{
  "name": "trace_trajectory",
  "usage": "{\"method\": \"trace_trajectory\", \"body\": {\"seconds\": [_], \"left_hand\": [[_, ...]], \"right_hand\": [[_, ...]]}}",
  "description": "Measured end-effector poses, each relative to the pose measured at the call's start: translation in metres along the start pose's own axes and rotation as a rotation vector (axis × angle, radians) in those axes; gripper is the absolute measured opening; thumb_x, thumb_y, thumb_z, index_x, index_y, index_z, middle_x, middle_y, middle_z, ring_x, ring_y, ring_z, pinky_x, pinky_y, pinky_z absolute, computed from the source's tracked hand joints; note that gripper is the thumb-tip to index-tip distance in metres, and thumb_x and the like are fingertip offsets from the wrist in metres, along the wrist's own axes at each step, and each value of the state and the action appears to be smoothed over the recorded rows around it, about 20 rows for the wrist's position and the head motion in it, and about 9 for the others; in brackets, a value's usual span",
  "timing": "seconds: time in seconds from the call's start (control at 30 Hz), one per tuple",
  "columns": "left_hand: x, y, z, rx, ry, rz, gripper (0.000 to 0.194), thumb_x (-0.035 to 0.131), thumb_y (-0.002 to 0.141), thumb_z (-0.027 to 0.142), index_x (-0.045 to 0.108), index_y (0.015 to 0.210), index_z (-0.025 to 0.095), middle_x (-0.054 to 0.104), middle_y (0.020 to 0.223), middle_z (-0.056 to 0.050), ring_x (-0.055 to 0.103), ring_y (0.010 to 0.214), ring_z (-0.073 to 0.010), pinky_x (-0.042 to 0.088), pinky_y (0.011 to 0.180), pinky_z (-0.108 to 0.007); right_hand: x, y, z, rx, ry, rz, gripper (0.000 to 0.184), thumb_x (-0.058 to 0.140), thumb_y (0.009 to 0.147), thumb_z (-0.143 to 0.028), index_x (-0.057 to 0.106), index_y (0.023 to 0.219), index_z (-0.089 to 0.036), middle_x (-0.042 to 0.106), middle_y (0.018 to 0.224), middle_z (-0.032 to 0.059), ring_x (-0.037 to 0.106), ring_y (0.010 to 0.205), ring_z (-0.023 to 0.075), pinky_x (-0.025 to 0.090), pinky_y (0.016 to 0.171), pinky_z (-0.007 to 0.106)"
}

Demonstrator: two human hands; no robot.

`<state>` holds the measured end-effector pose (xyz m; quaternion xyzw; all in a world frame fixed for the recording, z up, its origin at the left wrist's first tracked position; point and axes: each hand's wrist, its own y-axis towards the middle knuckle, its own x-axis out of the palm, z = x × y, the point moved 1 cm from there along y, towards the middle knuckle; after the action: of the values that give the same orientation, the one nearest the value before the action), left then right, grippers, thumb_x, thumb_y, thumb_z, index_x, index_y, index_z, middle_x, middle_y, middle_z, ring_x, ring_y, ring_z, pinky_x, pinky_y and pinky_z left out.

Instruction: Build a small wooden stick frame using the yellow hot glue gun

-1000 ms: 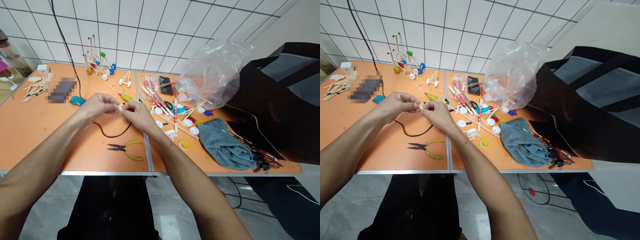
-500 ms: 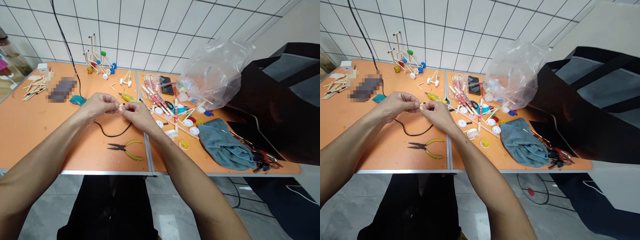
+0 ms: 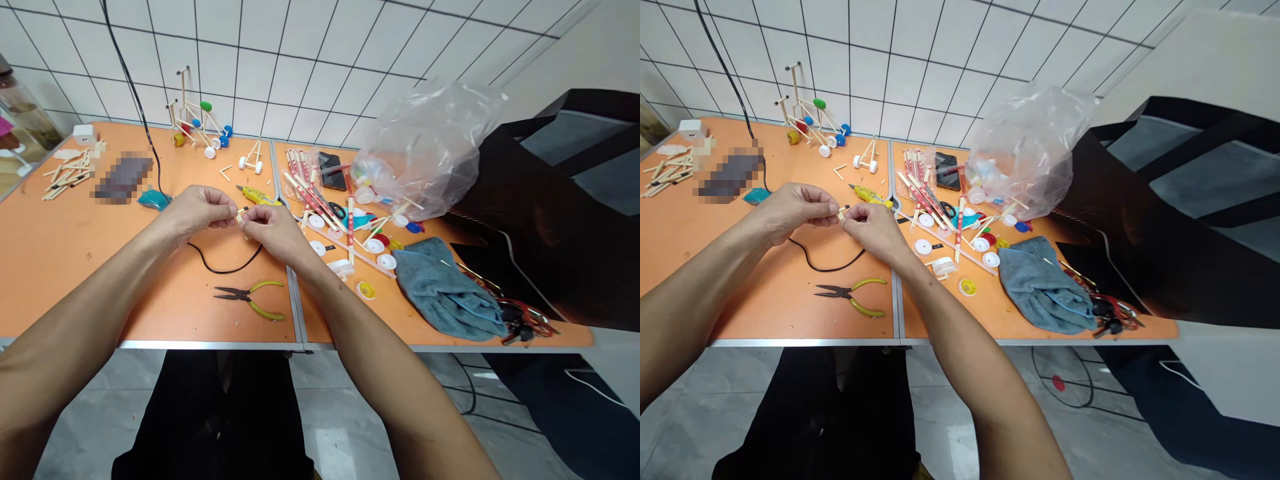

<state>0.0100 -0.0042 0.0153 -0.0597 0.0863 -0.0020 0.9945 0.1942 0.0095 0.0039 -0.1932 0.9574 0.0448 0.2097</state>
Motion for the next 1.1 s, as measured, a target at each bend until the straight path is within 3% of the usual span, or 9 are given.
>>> {"method": "trace_trajectory", "body": {"seconds": [0.5,1.1], "left_hand": [[-0.0003,0.0026,-0.0029,-0.01,-0.019,-0.023,0.009,0.086,0.067,0.019,0.077,0.064,0.02,0.077,0.067,-0.005,0.065,0.064,-0.0142,0.053,0.067,-0.028],[-0.001,0.0021,-0.0011,-0.027,0.017,-0.027,0.011,0.088,0.068,0.02,0.077,0.066,0.019,0.076,0.067,-0.003,0.065,0.064,-0.0137,0.052,0.067,-0.027]], "right_hand": [[0.0008,0.0009,0.0024,-0.012,0.007,0.003,0.014,0.065,0.074,-0.035,0.067,0.07,-0.022,0.062,0.07,-0.0017,0.051,0.068,0.015,0.039,0.066,0.031],[0.0016,0.0004,0.0009,0.008,0.021,-0.006,0.013,0.063,0.072,-0.033,0.065,0.068,-0.021,0.057,0.068,-0.0035,0.047,0.067,0.0135,0.035,0.065,0.03]]}}
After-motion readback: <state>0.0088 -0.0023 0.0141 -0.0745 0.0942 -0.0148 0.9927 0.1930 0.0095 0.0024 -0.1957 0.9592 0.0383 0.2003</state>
